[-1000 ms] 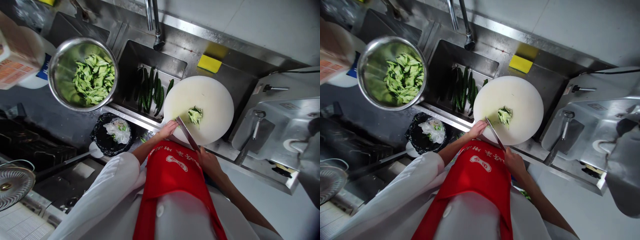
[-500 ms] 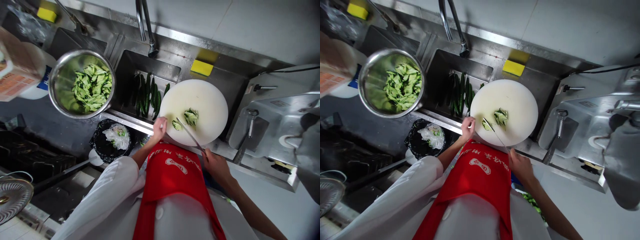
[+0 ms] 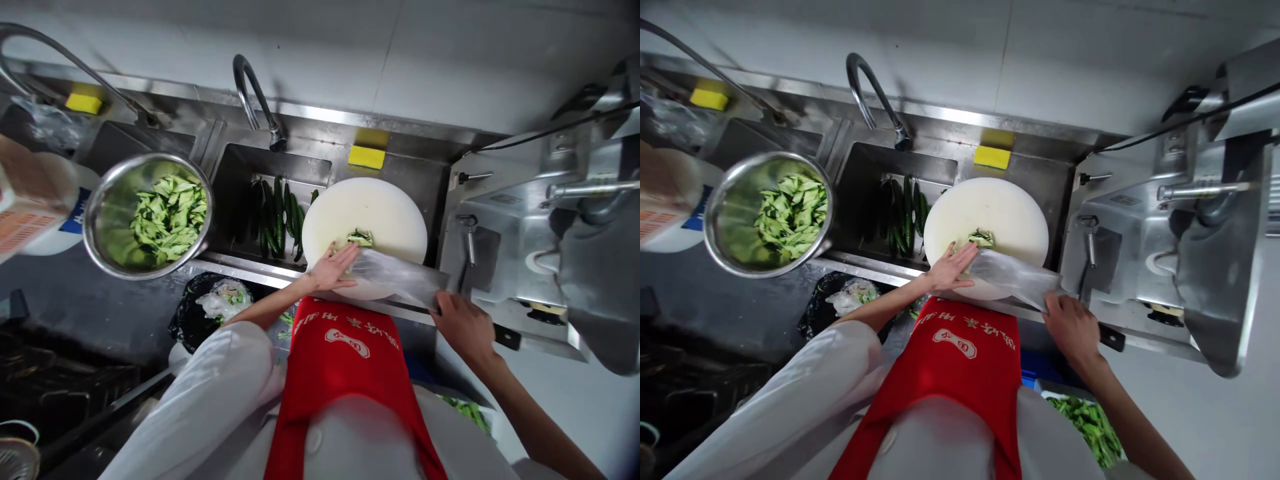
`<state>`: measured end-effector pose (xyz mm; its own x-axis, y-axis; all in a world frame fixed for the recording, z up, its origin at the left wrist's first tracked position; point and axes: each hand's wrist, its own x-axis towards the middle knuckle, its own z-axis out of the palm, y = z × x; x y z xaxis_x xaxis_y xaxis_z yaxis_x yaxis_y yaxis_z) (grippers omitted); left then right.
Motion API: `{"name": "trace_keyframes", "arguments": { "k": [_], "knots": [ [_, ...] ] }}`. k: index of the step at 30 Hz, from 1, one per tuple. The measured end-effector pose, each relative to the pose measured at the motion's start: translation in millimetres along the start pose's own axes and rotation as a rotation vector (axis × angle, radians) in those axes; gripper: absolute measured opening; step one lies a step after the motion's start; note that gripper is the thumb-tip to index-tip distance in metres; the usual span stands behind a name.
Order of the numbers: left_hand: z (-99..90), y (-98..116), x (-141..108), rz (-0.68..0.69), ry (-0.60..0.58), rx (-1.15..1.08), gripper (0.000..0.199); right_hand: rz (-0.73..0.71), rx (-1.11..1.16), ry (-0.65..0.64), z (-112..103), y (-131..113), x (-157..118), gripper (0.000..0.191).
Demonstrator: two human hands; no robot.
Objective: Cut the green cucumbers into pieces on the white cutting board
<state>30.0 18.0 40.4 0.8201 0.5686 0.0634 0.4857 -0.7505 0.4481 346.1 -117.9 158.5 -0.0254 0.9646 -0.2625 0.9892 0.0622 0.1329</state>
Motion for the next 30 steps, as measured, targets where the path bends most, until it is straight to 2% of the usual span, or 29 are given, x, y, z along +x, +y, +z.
{"name": "trace_keyframes", "arguments": {
  "k": [3,6,8,11,14,16,21,25,28,30],
  "knots": [
    [14.6,-29.6,-10.9,-0.056,0.001,-0.007,0.104,0.230,0.195,0.029,12.0,23.7,-18.8,0.027],
    [28.1,-41.9,14.1,-0.108,0.080,-0.047,0.106,0.375,0.635,-0.044,33.3,28.8,-14.8,0.030],
    [34.9,-43.1,40.2,-0.107,0.113,-0.083,0.105,0.432,0.921,-0.129,53.8,23.8,-2.0,0.035],
    [40.0,-40.5,67.3,-0.053,0.095,-0.112,0.101,0.507,1.191,-0.182,88.6,13.5,18.0,0.044],
    [42.5,-33.3,71.4,-0.041,0.089,-0.113,0.098,0.508,1.278,-0.184,113.7,2.3,30.6,0.049],
    [44.6,-25.3,68.5,-0.095,0.132,-0.110,0.096,0.480,1.275,-0.204,119.0,-10.0,37.3,0.049],
    [52.8,-2.5,69.9,-0.246,0.276,-0.134,0.090,0.388,1.301,-0.187,105.8,-66.3,63.1,0.044],
    [53.1,3.9,70.0,-0.346,0.426,-0.196,0.074,0.310,1.257,-0.193,94.9,-121.6,85.9,0.039],
    [33.0,-10.1,45.1,-0.484,0.598,-0.219,0.054,0.255,1.228,-0.216,81.3,-172.8,101.7,0.032],
    [3.7,-32.8,9.1,-0.576,0.707,-0.177,0.046,0.156,1.198,-0.251,61.9,-218.9,117.1,0.027]
  ]
}}
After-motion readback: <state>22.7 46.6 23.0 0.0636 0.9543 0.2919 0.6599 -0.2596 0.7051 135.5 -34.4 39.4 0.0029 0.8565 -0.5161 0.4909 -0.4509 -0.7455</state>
